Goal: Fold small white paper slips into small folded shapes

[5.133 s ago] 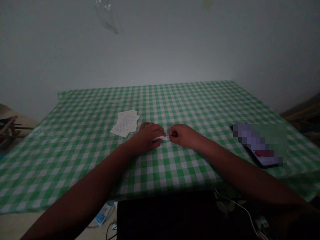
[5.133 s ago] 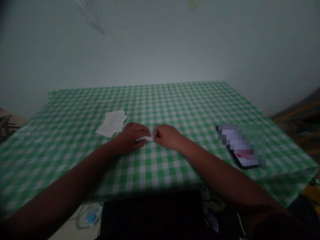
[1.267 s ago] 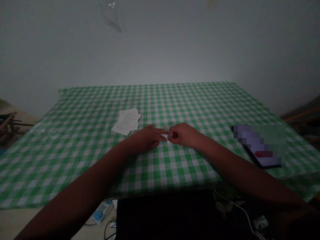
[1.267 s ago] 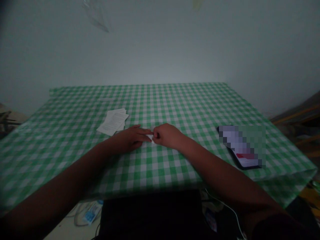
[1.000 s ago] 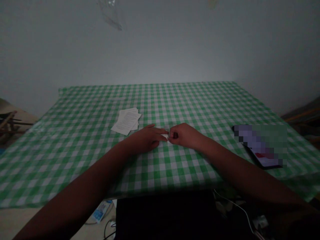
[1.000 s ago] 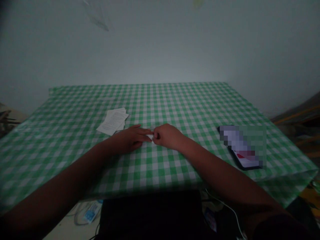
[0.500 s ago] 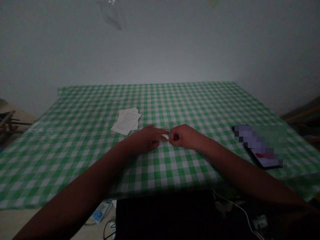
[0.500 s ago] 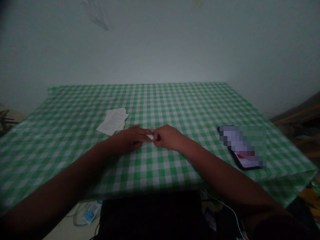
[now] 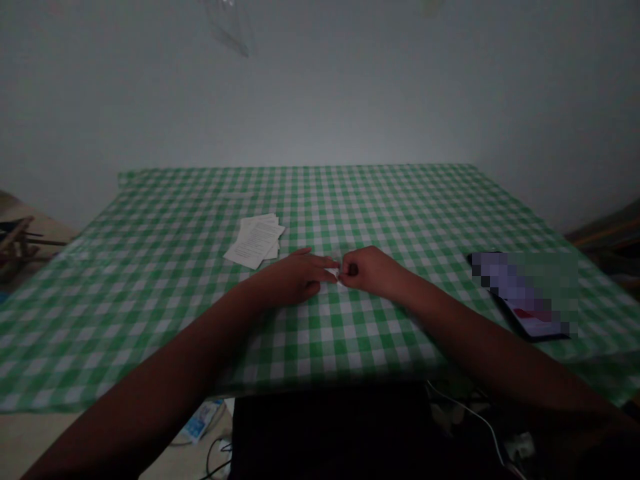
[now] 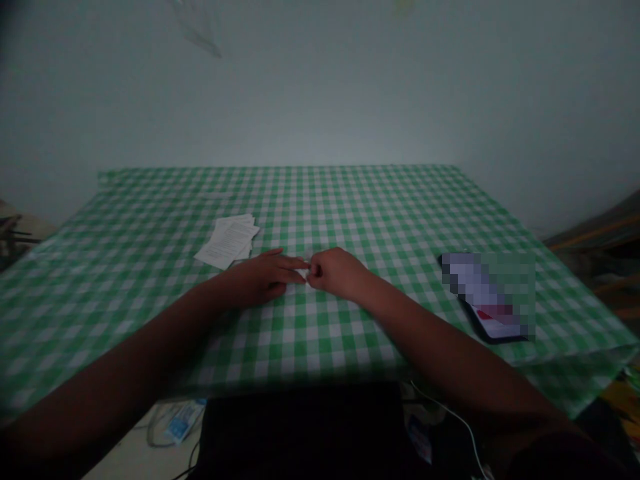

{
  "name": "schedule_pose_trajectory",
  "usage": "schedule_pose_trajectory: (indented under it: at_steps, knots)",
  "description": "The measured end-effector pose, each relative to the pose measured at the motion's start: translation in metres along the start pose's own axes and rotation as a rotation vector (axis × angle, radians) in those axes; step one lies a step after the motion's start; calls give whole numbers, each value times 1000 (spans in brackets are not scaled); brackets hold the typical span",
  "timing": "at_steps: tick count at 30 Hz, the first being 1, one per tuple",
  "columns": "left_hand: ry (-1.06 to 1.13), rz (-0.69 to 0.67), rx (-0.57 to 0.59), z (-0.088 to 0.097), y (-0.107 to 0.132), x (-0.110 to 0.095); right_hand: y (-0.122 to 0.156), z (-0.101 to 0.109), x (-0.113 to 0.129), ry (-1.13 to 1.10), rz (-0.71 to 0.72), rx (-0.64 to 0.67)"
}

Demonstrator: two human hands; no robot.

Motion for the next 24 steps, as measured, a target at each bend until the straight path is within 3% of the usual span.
schedule_pose_trajectory:
  at_steps: [7, 15, 20, 24]
  knots:
    - [-37, 1, 11, -1, -2, 1, -8, -1, -6, 56, -7, -56]
    - [-117, -26, -110, -1, -2, -5, 0, 14, 5, 14, 101, -176]
    - [-160, 116, -162, -1, -4, -7, 5, 7, 20, 108, 221, -96]
    - [-37, 106, -154, 4, -1, -4, 11, 2, 30, 188, 244, -23]
Point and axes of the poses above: each hand's wrist, its own y-axis away from the middle knuckle, its own z-axis out of the back of the hand, x = y × z, the point moved 7 cm from there along -y, towards the middle knuckle, and after that the axes turned 3 degrees about -y, right-handed, at the moved point
